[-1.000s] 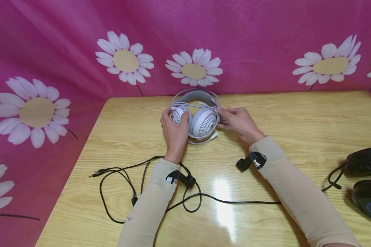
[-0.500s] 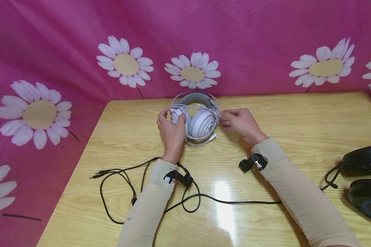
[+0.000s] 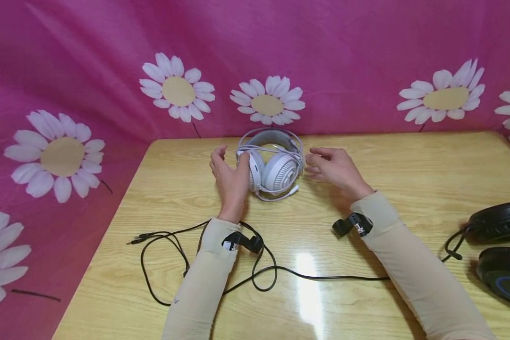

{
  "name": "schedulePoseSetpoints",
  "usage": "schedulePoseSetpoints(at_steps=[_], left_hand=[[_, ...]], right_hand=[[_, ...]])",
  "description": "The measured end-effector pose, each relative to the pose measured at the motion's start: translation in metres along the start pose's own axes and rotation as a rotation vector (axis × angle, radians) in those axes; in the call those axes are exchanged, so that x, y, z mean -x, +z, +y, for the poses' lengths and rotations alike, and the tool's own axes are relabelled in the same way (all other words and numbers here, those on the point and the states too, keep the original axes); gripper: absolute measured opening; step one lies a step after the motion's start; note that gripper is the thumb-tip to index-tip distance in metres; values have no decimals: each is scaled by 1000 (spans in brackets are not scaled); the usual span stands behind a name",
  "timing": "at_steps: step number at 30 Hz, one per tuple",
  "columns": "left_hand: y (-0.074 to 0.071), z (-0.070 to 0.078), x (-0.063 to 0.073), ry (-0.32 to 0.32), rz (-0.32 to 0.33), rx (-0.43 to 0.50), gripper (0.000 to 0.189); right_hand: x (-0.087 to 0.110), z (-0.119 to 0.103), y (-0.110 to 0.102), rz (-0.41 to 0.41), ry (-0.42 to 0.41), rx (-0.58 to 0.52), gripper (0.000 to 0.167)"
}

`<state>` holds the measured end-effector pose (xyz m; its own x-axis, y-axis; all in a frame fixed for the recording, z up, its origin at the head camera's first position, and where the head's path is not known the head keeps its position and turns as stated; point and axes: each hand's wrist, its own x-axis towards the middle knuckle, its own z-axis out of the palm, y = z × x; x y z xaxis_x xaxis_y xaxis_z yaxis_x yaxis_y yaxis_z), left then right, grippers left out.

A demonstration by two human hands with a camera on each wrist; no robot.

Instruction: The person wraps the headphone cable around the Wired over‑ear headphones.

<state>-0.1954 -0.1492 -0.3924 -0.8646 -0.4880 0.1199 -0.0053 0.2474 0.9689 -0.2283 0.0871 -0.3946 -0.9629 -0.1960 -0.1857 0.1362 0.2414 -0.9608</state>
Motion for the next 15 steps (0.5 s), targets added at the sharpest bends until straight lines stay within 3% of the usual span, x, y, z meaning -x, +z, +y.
schedulePoseSetpoints(at_steps=[6,15], left_hand=[[-7,6,1,22,-2,61,57],[-13,21,6,78,14,102,55]], right_hand=[[13,-15,4,53,-82,148,61],[40,-35,5,86,-165,166,50]])
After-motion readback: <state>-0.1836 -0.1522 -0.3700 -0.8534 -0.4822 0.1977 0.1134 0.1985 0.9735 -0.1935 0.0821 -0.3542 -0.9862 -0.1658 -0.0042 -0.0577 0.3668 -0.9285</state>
